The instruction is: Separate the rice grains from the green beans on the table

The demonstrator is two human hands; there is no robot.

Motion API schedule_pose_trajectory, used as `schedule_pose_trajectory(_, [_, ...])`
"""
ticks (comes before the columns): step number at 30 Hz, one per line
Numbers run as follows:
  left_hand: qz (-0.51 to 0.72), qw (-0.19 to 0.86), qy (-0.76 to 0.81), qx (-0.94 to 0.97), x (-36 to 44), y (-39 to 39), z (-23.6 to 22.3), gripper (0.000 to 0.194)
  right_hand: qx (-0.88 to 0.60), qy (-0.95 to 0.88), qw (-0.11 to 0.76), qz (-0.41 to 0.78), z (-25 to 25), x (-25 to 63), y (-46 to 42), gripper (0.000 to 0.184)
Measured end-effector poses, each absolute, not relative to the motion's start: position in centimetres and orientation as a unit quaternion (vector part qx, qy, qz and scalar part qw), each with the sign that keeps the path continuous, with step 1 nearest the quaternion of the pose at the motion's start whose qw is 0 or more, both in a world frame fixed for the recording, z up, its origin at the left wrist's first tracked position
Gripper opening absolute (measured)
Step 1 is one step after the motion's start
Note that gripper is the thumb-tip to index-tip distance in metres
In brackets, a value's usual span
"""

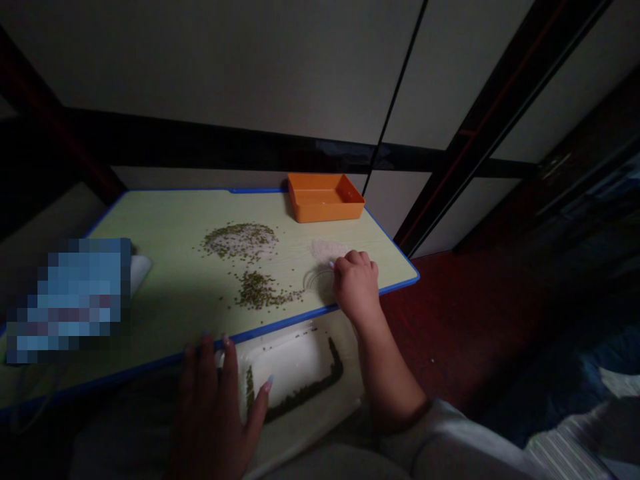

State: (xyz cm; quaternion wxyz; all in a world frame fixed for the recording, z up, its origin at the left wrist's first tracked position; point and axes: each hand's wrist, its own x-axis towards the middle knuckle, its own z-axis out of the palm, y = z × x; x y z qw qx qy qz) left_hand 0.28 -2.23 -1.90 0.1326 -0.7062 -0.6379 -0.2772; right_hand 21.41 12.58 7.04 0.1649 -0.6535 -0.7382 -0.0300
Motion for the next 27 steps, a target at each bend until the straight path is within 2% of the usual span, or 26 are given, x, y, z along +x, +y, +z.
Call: schedule_pose_trajectory(27, [-0.295, 0.157, -0.619, -0.711, 0.27, -1.91, -1.82, 0.086, -0.659, -0.726, 0.187, -0.06, 6.6, 21.1, 12.76, 0.027])
